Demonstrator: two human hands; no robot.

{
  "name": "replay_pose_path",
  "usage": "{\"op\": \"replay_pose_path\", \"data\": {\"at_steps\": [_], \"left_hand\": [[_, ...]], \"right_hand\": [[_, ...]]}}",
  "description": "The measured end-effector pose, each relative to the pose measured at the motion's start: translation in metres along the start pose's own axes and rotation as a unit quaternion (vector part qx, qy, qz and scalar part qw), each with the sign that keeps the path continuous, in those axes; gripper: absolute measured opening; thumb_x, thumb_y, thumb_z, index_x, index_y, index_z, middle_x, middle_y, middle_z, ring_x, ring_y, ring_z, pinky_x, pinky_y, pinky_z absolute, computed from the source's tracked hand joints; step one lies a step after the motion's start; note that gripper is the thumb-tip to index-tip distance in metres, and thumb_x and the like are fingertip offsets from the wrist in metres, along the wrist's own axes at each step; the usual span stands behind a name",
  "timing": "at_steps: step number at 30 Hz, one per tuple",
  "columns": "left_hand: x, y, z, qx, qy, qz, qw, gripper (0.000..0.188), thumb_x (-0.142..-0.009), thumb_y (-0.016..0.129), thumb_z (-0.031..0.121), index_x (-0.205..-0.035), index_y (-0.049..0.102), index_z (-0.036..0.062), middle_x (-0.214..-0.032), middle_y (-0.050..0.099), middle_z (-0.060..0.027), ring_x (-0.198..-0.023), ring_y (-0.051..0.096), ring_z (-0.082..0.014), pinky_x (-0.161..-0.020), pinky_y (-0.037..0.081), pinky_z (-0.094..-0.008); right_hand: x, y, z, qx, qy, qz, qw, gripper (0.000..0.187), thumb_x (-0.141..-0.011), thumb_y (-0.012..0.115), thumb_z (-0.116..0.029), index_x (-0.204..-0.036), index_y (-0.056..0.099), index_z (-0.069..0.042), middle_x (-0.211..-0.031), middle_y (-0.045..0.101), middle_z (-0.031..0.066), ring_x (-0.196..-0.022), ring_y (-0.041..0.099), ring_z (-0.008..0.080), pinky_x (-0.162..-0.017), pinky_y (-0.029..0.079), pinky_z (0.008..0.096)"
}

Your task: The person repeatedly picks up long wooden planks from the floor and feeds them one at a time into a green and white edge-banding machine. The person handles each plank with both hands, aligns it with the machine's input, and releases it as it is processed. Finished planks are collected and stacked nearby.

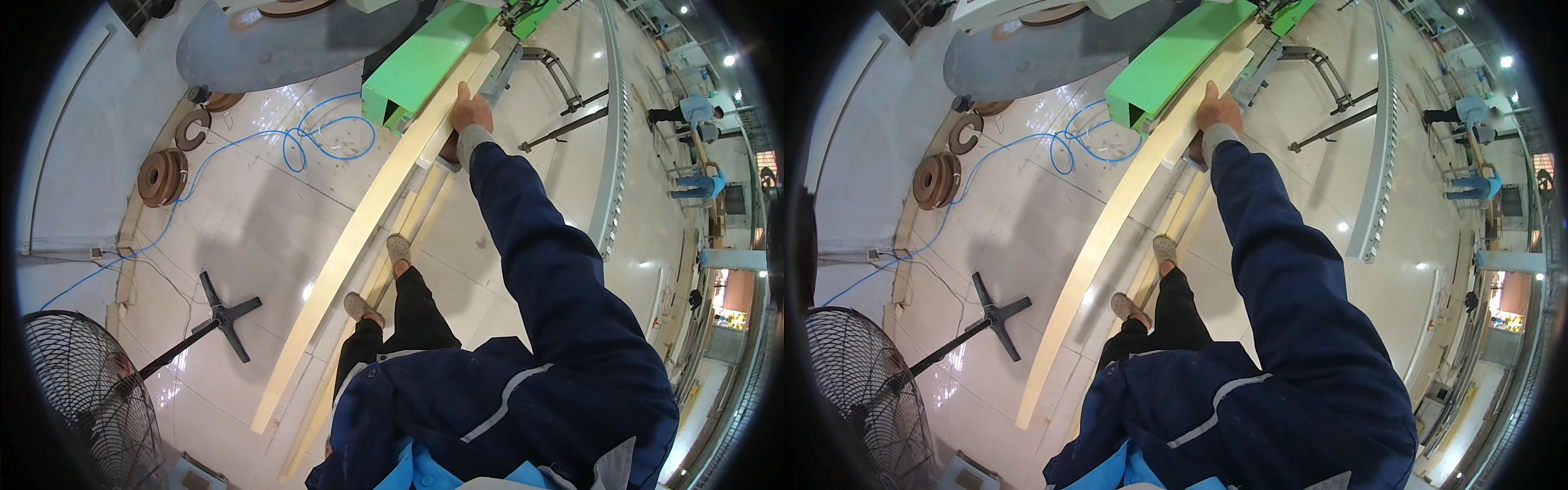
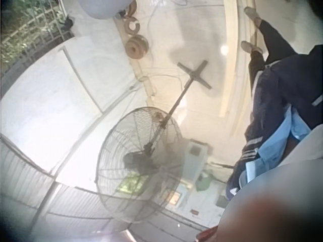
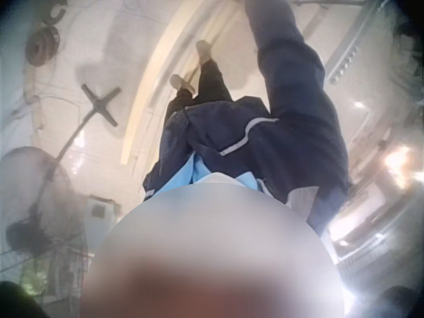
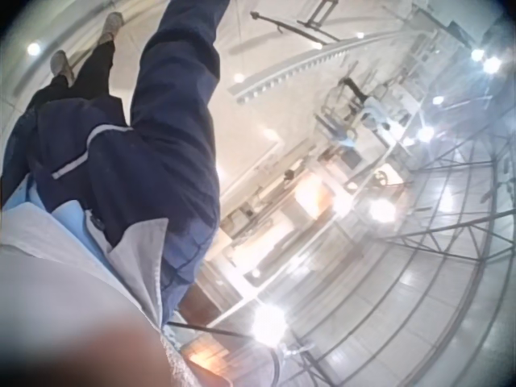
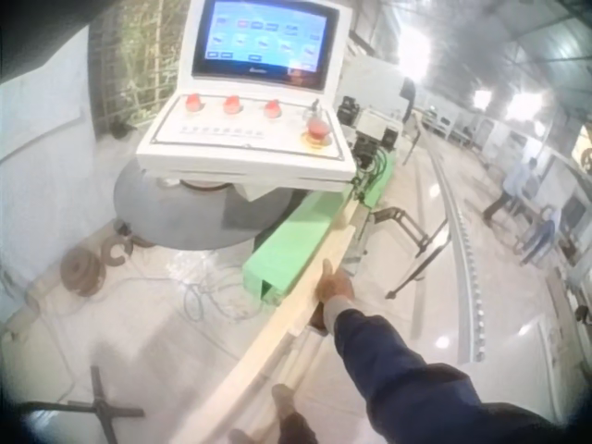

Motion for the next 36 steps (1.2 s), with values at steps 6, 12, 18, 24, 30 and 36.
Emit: {"op": "replay_pose_path", "data": {"at_steps": [6, 12, 18, 24, 30, 36], "left_hand": [[0.001, 0.002, -0.006, 0.005, 0.041, 0.014, 0.999, 0.035, -0.09, 0.053, 0.003, -0.125, 0.053, 0.0047, -0.113, 0.063, -0.0195, -0.101, 0.063, -0.0337, -0.087, 0.051, -0.0398], [0.003, 0.007, -0.007, 0.007, 0.084, 0.036, 0.996, 0.042, -0.089, 0.052, -0.002, -0.13, 0.051, 0.0044, -0.117, 0.063, -0.0197, -0.105, 0.063, -0.0333, -0.091, 0.051, -0.0391], [0.002, 0.006, -0.006, 0.003, 0.119, 0.05, 0.992, 0.048, -0.089, 0.051, -0.007, -0.136, 0.049, 0.0041, -0.122, 0.062, -0.0199, -0.109, 0.063, -0.033, -0.094, 0.051, -0.0385], [-0.001, -0.005, 0.004, -0.065, 0.193, 0.076, 0.976, 0.055, -0.088, 0.049, -0.012, -0.141, 0.047, 0.004, -0.126, 0.062, -0.0199, -0.113, 0.062, -0.0324, -0.097, 0.05, -0.038], [-0.008, -0.003, -0.008, 0.019, 0.101, 0.033, 0.994, 0.053, -0.087, 0.055, -0.005, -0.138, 0.05, 0.0038, -0.124, 0.062, -0.0195, -0.113, 0.062, -0.0322, -0.097, 0.05, -0.0384], [-0.012, 0.001, -0.008, 0.018, 0.086, 0.021, 0.996, 0.052, -0.086, 0.056, -0.003, -0.138, 0.05, 0.0039, -0.124, 0.063, -0.0193, -0.112, 0.062, -0.0321, -0.096, 0.05, -0.0384]], "right_hand": [[0.002, -0.001, -0.002, 0.003, -0.005, 0.005, 1.0, 0.075, -0.097, 0.032, -0.06, -0.125, 0.058, 0.005, -0.126, 0.059, 0.0278, -0.121, 0.055, 0.0387, -0.103, 0.041, 0.0434], [0.0, 0.0, -0.002, 0.019, 0.011, 0.005, 1.0, 0.073, -0.097, 0.033, -0.058, -0.129, 0.056, 0.002, -0.129, 0.059, 0.0243, -0.122, 0.055, 0.0358, -0.104, 0.041, 0.0427], [0.001, -0.001, -0.002, 0.024, 0.021, -0.005, 0.999, 0.073, -0.097, 0.033, -0.059, -0.129, 0.056, 0.003, -0.129, 0.059, 0.0243, -0.122, 0.055, 0.036, -0.104, 0.04, 0.0426], [-0.003, 0.003, 0.001, 0.003, 0.001, 0.001, 1.0, 0.072, -0.098, 0.031, -0.056, -0.127, 0.057, 0.005, -0.127, 0.058, 0.0287, -0.123, 0.053, 0.0403, -0.103, 0.041, 0.0446], [-0.013, 0.012, 0.0, 0.054, -0.051, -0.014, 0.997, 0.056, -0.104, 0.022, -0.038, -0.123, 0.058, 0.0, -0.127, 0.058, 0.0255, -0.12, 0.055, 0.0399, -0.103, 0.042, 0.0457], [-0.013, 0.014, -0.002, 0.105, -0.077, -0.03, 0.991, 0.051, -0.104, 0.017, -0.031, -0.123, 0.056, -0.003, -0.127, 0.058, 0.0232, -0.119, 0.055, 0.0391, -0.102, 0.043, 0.0461]]}}
Point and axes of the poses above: each hand's wrist, its own x-axis away from the middle knuckle, its own y-axis out of the palm, z = x × y, the point moved 7 cm from there along -x, towards the middle knuckle
